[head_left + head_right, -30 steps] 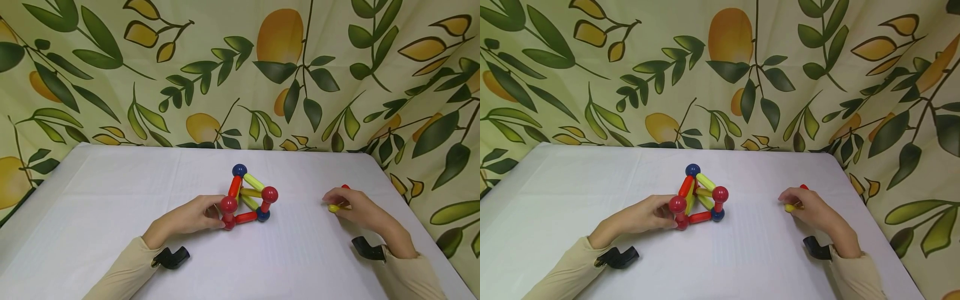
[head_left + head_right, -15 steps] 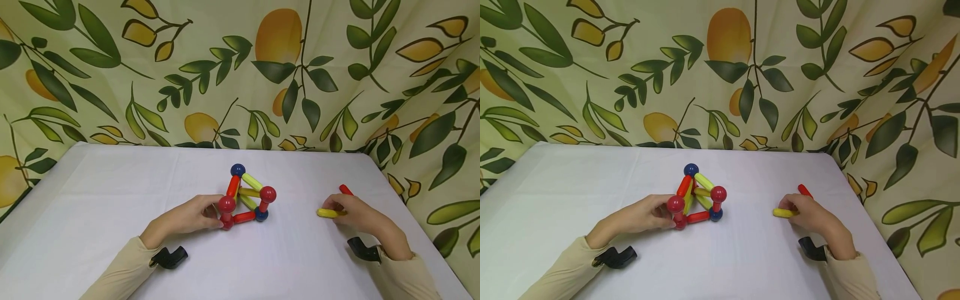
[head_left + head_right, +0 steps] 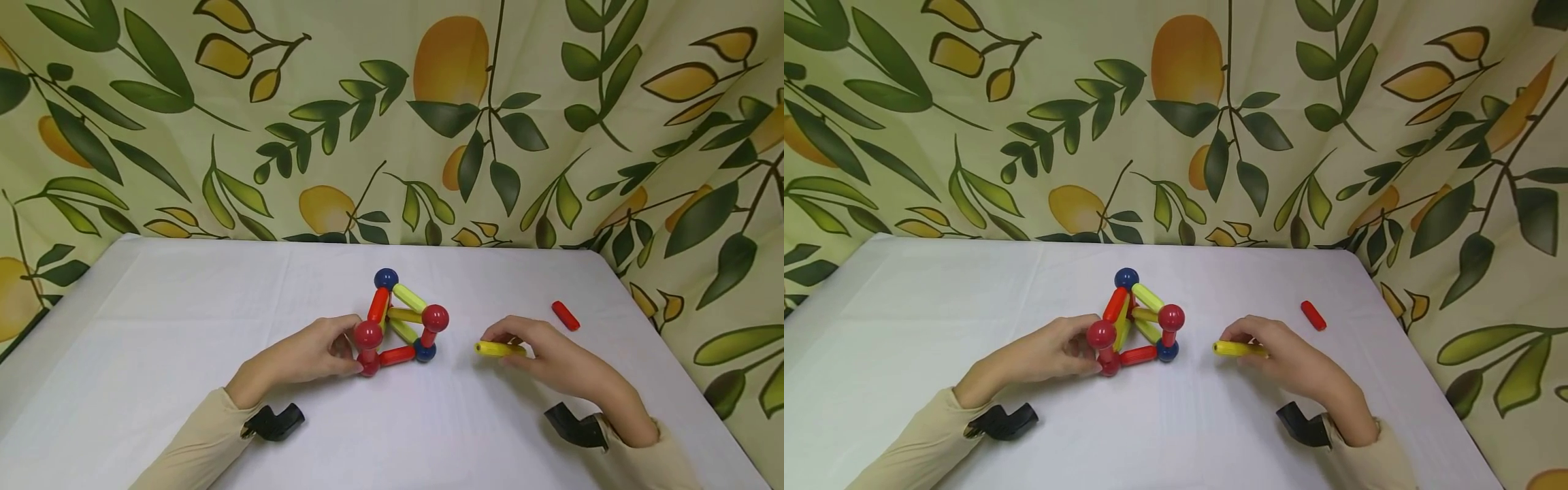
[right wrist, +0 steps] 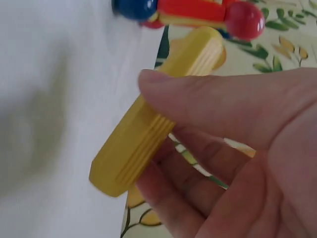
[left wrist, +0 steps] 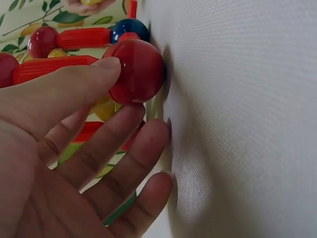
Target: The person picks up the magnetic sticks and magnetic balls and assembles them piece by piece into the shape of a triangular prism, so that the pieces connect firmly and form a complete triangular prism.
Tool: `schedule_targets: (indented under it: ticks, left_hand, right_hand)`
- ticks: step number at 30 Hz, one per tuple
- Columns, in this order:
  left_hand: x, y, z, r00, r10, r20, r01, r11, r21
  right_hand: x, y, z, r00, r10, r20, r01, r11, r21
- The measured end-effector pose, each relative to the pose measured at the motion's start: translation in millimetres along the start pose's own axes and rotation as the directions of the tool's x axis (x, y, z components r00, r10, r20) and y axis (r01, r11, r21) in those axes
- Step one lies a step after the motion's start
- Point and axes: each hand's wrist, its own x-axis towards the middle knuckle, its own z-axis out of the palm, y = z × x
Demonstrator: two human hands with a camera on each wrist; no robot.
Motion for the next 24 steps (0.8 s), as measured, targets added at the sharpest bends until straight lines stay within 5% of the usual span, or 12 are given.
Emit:
schedule_targets:
  ticks: [14,24]
  left_hand:
    - [2.9,1.7,9.9,0.994,-0.101,-0.052,0.107,0.983,0.147]
    - [2.7,2.1,9.1,0.995,-0.094,-0.039,0.098,0.988,0.120]
  right_hand:
    - [11.6,-38,20,0.998,-0.055,0.032,0.052,0.996,0.075]
    - [17.3,-48,29,0.998,-0.055,0.031,0.052,0.995,0.086]
